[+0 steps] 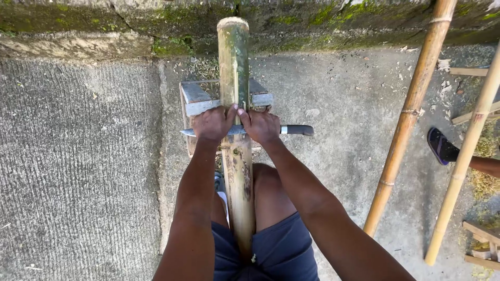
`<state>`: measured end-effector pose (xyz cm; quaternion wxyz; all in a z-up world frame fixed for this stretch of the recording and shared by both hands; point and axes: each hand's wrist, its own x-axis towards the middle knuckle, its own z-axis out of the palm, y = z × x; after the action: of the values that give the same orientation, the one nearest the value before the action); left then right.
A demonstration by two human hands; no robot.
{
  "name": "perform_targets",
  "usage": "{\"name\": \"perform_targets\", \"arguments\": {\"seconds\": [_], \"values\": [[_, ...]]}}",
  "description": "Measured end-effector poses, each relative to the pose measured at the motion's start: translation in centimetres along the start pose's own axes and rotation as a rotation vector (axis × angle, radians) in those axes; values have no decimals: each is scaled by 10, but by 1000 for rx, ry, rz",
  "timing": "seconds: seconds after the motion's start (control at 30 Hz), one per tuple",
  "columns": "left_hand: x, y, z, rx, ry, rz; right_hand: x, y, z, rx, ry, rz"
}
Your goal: Stripping or smoothing the surface of a bamboo pole using a knife.
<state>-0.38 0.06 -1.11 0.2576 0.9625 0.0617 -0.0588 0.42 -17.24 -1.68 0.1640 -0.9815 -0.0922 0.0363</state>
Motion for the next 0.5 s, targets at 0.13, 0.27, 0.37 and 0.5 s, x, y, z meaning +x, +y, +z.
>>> {"name": "perform_targets", "arguments": {"seconds": [0.13,0.27,0.37,0.5], "values": [[0,3,-5,14,-70,-28,0,2,3,12,-15,-29],[3,0,-2,36,-123,-52,2,1,3,31,-76,9],[3,5,-5,13,-138,-63,0,1,1,6,-75,12],[1,7,-11,25,-167,-102,3,-2,0,21,-55,4]]}}
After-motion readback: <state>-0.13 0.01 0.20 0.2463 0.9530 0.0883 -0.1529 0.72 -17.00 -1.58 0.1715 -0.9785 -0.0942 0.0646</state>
